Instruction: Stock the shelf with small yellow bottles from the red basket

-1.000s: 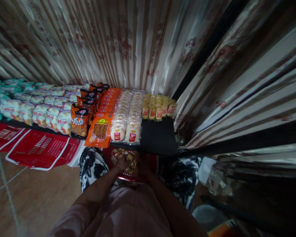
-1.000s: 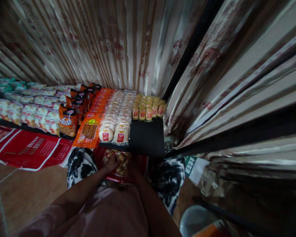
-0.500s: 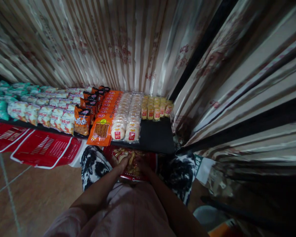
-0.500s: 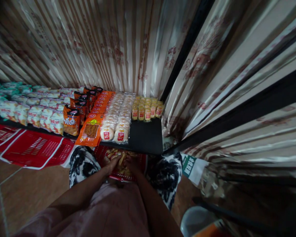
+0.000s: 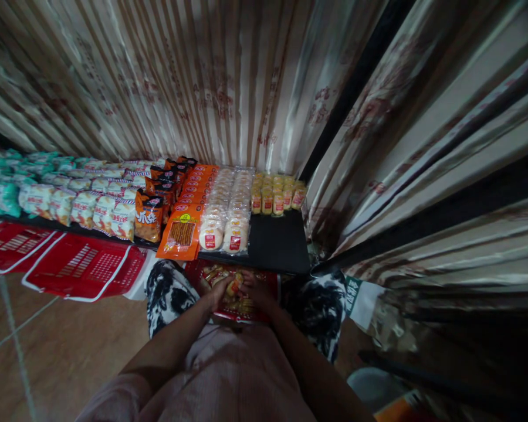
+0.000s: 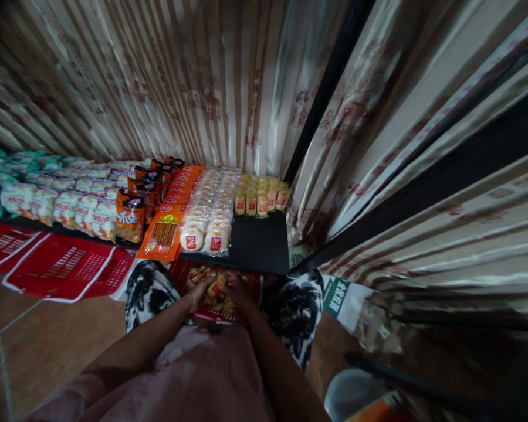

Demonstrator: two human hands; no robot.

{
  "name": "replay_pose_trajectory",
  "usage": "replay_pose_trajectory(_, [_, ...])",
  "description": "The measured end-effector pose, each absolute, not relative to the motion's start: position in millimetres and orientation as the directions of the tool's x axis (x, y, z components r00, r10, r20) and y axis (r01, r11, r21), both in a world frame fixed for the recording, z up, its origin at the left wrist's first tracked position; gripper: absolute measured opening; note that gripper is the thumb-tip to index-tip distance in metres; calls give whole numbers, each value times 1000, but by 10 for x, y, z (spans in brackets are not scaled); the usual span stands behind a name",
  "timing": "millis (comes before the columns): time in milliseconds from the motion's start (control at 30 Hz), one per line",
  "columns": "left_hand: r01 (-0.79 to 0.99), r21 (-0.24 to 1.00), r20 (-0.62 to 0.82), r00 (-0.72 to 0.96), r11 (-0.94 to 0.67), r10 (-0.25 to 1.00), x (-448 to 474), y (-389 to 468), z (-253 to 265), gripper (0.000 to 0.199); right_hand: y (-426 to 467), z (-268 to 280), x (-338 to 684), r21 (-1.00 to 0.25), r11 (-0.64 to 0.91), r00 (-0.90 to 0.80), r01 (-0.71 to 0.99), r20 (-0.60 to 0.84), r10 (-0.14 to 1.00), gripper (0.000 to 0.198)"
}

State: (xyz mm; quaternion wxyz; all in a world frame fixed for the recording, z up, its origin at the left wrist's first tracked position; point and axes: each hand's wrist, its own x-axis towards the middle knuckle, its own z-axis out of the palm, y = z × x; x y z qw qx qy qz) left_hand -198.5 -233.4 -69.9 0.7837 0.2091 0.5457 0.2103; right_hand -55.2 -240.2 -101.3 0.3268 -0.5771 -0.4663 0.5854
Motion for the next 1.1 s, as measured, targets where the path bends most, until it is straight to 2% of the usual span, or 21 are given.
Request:
replay_pose_trajectory(133, [-131,575,-732,357,808,579,-1967,-2343,-557,32,-2445,-967,-521,-914,-407,-136,9,-404,905,52])
replay_pose_trajectory(200, [-81,609,-717,369,789,591,-1948,-2350,-541,36,-2465,-942,-496,-916,-402,-113,-21,-397,911,53])
replay_pose_trajectory(267, [44,698,-683,343,715,645,-1928,-2352,-563,41,-2480,-913,-460,-918,-397,-79,14,-397,915,50])
replay_pose_trajectory(367, [356,819,-550,266,450,791,-1900,-2339,-630,38,-2500,-843,-399,-923,-365,-15,125,-370,929,43])
replay_pose_trajectory(433, [488,813,-482,258,317,837,-1880,-2332,-663,34,-2515,-771,-362,-923,-330,21,199,-332,943,38])
replay_pose_trajectory(567, [585,794,-414,322,165,851,-1839,-2339,-620,38,-2548,-576,-294,-925,-251,26,287,-254,967,35])
replay_pose_trajectory(667, [622,783,-330,390,18,859,-1817,-2356,-458,42,-2574,-411,-239,-922,-210,4,325,-220,975,35])
replay_pose_trajectory(800, [600,784,-189,477,-161,858,-1791,-2387,-130,36,-2610,-170,-164,-913,-164,42,373,-160,986,37])
replay_pose_trajectory(900, [591,776,-133,494,-220,859,-1758,-2392,78,31,-2626,6,-105,-910,-112,82,400,-87,993,40])
replay_pose_trajectory(1100, [573,775,-47,474,-267,879,-1607,-2292,275,28,-2528,90,-11,-972,-111,187,208,-72,980,53])
